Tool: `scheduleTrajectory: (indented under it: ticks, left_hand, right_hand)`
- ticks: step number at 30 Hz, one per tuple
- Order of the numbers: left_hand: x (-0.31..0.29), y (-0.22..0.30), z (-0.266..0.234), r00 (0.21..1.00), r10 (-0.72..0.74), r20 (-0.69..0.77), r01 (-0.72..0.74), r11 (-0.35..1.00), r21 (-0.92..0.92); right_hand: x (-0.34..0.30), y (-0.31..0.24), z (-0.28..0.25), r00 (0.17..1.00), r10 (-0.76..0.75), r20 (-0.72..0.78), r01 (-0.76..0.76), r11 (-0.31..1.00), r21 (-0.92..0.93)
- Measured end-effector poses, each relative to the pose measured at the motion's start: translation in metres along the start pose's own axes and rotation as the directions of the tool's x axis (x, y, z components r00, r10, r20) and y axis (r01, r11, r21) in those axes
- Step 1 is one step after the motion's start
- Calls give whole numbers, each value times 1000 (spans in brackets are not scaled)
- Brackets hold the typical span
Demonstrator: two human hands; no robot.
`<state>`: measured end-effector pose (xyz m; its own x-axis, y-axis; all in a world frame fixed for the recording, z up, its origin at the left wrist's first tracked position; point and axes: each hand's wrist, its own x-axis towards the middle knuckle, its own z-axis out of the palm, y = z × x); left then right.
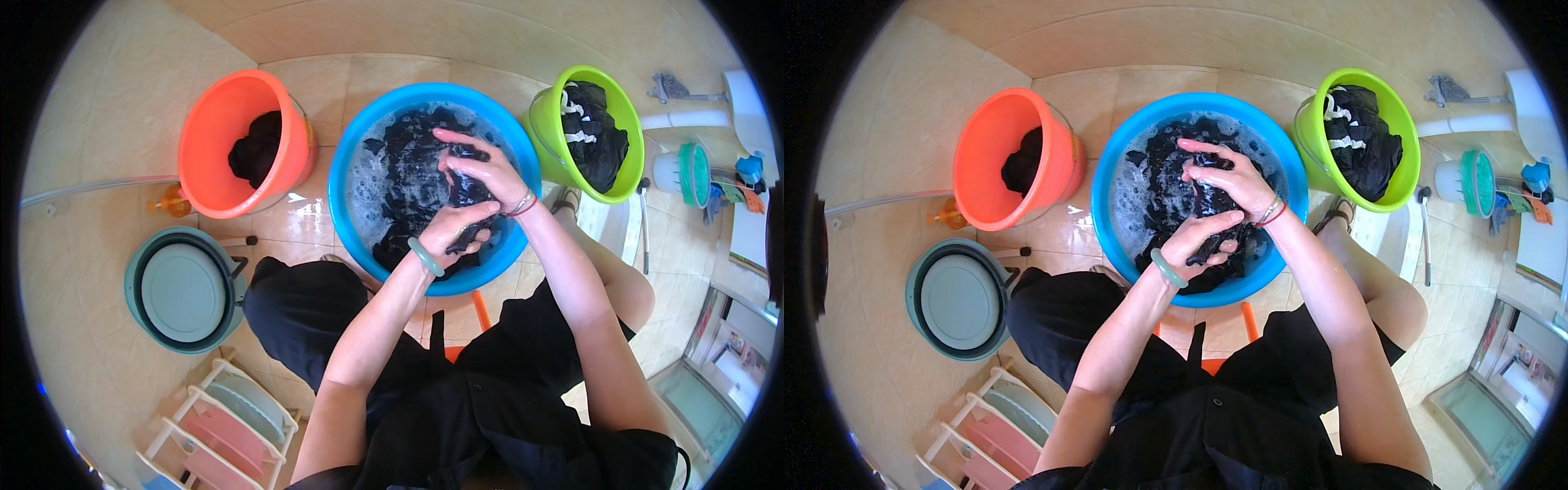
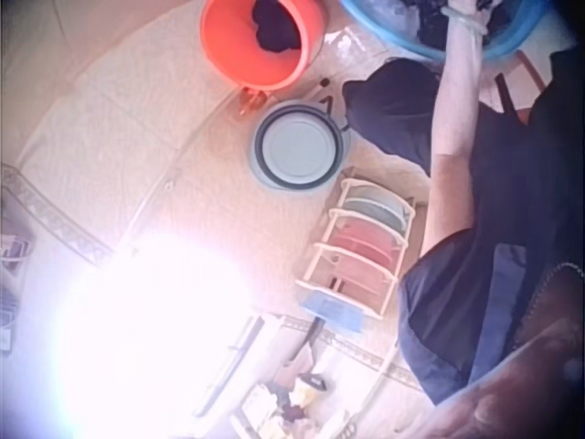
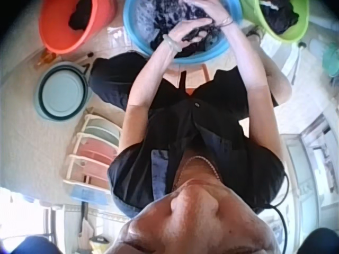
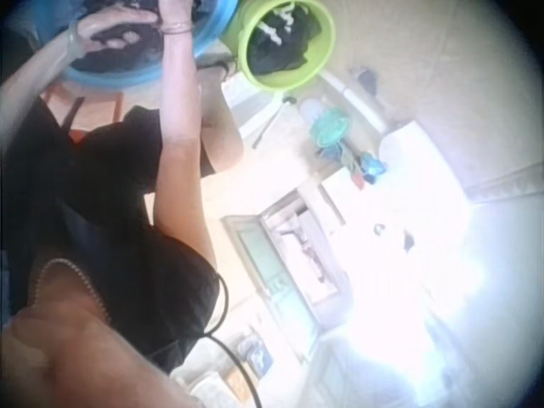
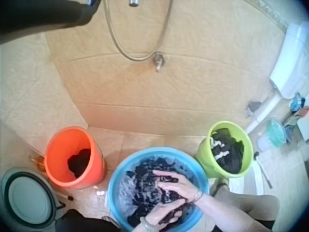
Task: The person hand-washes dark-colored clothes in a blue basin filled with soapy water. They scrub and rinse each item individually, then transfer the washed clothes into a green bucket. The person also pours water from an orange bucket into the blue basin during the process.
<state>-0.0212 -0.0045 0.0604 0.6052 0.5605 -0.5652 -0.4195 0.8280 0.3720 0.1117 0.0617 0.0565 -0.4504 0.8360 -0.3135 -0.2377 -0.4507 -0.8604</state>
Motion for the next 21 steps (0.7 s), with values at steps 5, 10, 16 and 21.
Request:
scheduleTrajectory:
  ticks: [5, 10, 16, 21]
  left_hand:
    - [15, -9, -6, 957, 222, -188, -140, 917, 374]
    - [28, -20, -18, 870, 452, -198, -292, 794, 532]
    - [30, -20, -22, 827, 522, -209, -248, 673, 697]
    - [41, -29, -40, 771, 558, -306, -112, 592, 798]
  right_hand:
    - [8, 0, 15, 990, -121, -71, 97, 957, -272]
    - [15, 3, 23, 978, -168, -123, 106, 910, -402]
    - [20, 12, 26, 961, -186, -206, 62, 866, -496]
    - [32, 36, 25, 940, -192, -283, 3, 832, -555]
